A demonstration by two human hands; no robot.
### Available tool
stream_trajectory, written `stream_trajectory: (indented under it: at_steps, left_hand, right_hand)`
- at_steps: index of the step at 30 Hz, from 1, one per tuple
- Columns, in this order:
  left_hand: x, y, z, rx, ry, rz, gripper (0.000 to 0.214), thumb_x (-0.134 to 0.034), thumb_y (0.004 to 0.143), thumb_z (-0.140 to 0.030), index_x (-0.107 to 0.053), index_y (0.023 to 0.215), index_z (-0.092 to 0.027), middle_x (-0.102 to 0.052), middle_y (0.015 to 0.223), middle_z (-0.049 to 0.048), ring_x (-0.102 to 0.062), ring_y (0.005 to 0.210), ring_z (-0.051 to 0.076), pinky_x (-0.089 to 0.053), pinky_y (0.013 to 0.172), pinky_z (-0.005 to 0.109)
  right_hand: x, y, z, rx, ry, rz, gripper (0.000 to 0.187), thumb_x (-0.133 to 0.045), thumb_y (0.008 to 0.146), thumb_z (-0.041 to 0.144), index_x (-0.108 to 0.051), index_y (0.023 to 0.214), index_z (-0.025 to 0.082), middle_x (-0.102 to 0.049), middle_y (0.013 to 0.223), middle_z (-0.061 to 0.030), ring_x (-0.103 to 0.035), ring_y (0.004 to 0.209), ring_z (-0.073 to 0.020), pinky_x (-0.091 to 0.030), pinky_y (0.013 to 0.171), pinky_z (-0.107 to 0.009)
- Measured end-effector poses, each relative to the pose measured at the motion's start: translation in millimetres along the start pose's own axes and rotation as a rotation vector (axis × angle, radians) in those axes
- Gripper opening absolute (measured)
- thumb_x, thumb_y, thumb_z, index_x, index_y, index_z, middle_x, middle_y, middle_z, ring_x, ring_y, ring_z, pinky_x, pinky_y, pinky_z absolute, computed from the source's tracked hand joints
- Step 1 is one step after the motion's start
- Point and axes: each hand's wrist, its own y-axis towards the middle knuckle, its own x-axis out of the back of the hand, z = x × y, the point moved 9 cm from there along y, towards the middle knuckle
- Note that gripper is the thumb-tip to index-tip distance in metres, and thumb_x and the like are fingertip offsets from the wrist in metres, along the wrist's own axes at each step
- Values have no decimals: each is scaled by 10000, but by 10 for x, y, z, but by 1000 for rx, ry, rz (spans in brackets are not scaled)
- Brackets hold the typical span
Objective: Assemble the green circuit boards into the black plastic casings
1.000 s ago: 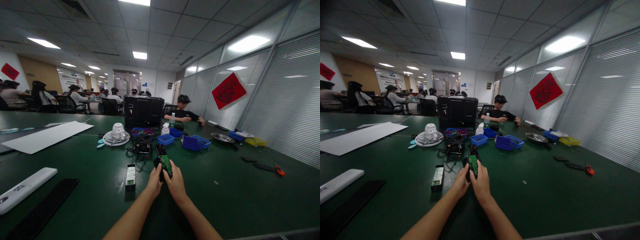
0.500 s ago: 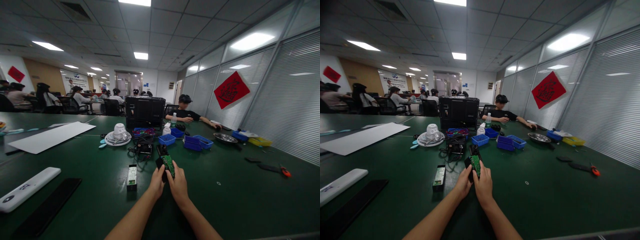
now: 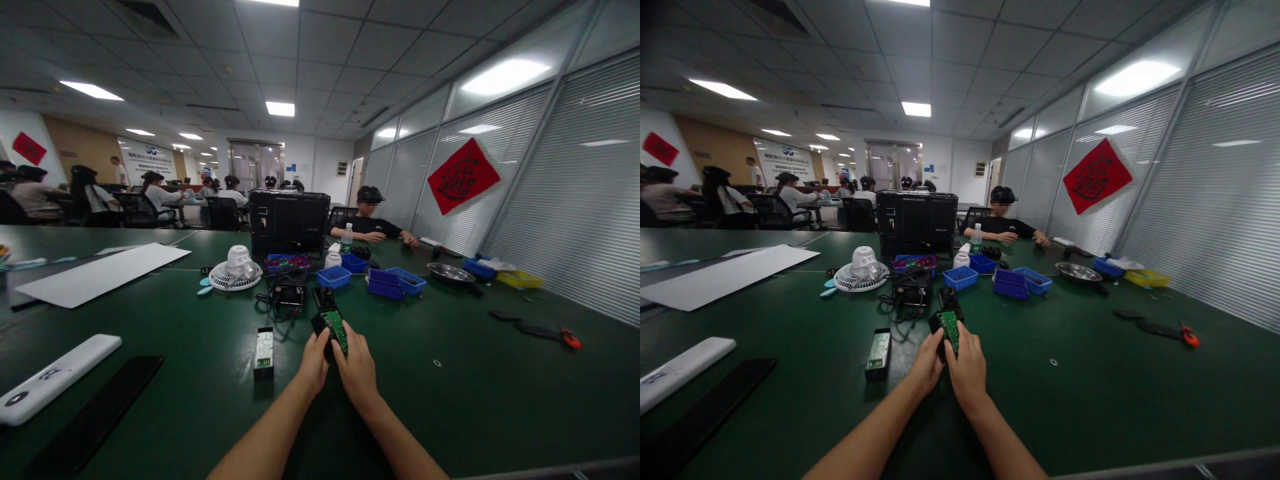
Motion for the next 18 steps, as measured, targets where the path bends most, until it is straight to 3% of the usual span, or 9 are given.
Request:
stream_trajectory:
  at_steps: [18]
  left_hand:
    - [-81, -27, -24, -9, -8, 45, 272, -660, 692, -330, -602, 880, -142, -652, 856, 56, -606, 829, 159, -448, 795, 265]
  right_hand:
    - [-124, -19, -9, 30, 83, 65, 493, -393, 861, 375, -368, 1307, 166, -525, 1200, -123, -474, 1103, -227, -398, 930, -412]
